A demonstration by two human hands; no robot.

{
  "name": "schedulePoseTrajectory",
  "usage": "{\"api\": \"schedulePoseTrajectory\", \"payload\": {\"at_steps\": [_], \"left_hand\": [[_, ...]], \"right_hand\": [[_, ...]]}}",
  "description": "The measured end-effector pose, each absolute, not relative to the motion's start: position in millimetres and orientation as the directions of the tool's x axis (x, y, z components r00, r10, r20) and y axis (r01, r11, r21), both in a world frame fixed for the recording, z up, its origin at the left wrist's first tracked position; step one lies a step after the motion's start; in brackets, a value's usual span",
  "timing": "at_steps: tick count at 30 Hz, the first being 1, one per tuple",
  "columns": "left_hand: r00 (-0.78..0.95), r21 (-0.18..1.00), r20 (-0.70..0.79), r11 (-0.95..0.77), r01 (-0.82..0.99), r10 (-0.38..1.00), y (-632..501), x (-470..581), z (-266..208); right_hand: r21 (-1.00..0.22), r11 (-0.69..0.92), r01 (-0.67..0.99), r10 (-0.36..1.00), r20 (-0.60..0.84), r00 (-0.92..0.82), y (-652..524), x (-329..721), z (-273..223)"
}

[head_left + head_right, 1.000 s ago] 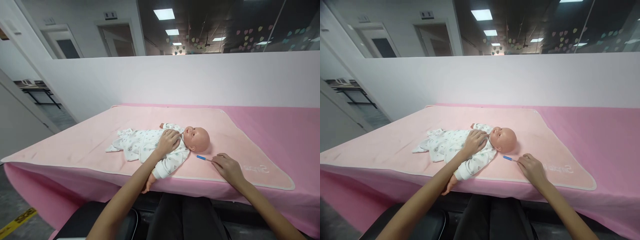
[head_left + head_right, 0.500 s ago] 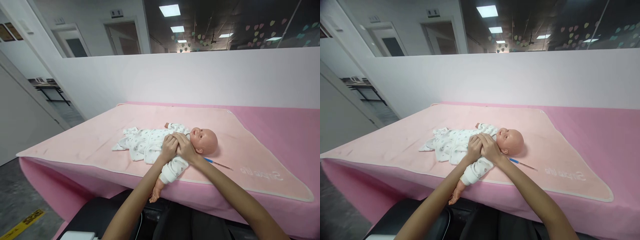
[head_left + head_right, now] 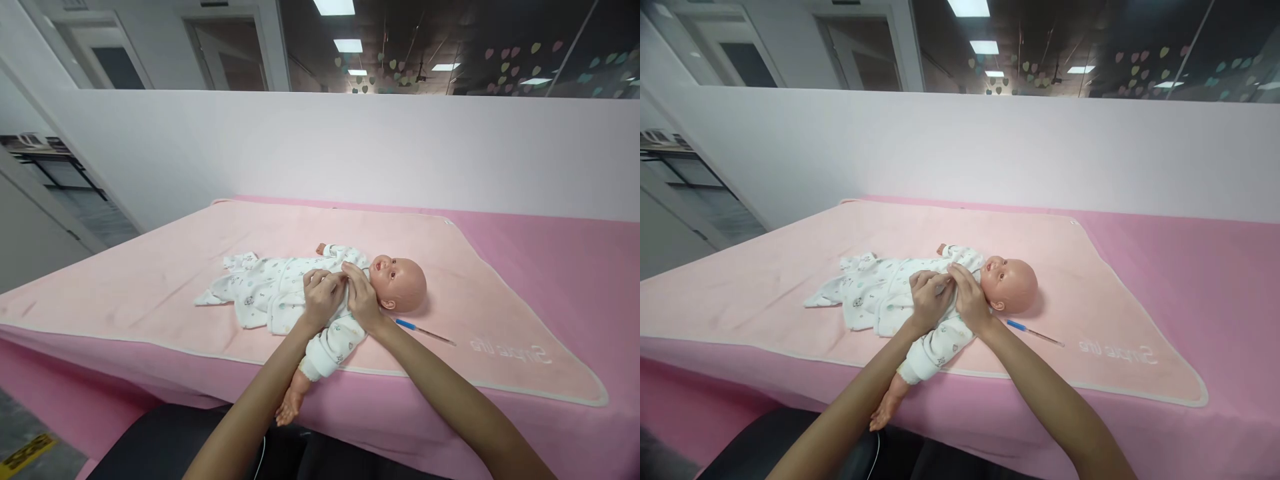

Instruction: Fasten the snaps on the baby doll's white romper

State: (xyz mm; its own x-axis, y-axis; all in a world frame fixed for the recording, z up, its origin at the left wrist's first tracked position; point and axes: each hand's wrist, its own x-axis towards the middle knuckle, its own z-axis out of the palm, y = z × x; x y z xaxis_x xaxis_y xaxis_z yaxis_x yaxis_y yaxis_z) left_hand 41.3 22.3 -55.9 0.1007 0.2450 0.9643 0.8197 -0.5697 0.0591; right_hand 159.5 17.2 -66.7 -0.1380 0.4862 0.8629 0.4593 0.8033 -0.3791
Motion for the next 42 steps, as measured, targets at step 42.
{"api": "schedulePoseTrajectory", "payload": {"at_steps": [42], "left_hand": [[0.07,0.192,0.847,-0.426,0.884,0.527,-6,25,-48]], "right_hand": [[-0.232,0.859,0.457,0.365,0.903,-0.227,7,157,-55]]}}
